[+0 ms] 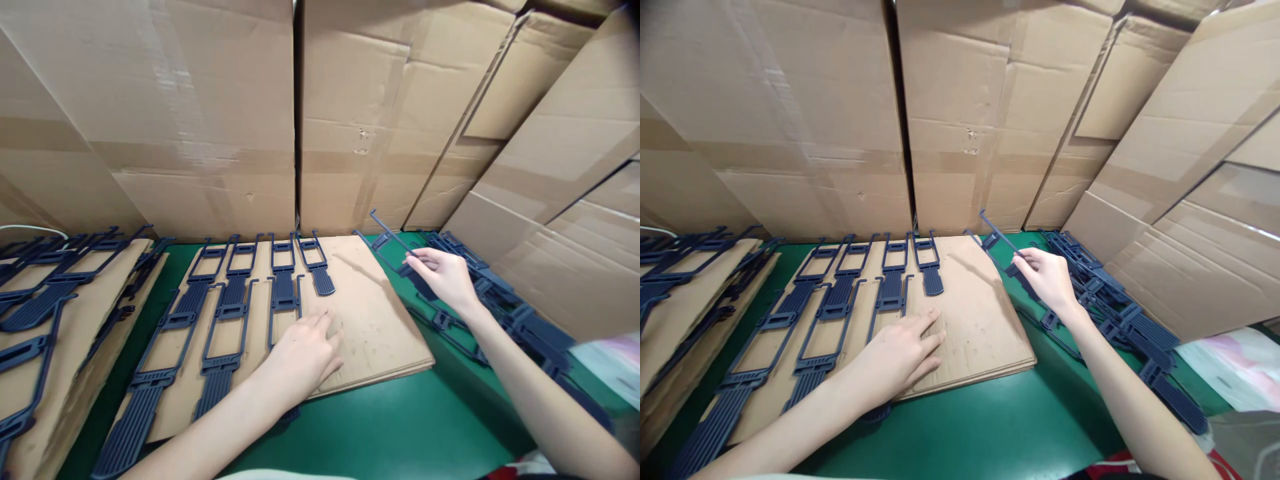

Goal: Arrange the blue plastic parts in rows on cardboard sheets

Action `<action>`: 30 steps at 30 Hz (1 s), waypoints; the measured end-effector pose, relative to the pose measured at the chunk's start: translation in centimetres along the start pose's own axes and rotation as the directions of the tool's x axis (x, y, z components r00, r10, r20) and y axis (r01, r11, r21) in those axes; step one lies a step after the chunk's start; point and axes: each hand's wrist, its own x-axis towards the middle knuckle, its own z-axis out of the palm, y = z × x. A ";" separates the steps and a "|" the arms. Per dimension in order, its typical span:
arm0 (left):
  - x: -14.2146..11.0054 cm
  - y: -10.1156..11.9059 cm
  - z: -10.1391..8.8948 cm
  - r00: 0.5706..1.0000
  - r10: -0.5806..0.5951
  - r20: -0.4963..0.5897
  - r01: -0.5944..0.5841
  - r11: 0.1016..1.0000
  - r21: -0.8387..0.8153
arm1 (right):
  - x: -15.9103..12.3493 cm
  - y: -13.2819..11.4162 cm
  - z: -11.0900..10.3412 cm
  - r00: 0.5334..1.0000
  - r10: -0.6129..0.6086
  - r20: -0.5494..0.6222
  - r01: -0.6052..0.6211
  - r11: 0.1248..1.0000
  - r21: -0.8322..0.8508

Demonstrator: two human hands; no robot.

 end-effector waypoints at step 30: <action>-0.7 -1.2 -0.6 0.994 0.109 -0.026 -0.109 0.994 -0.003 | -5.9 -11.1 3.2 0.882 -0.152 0.447 0.228 0.966 -0.120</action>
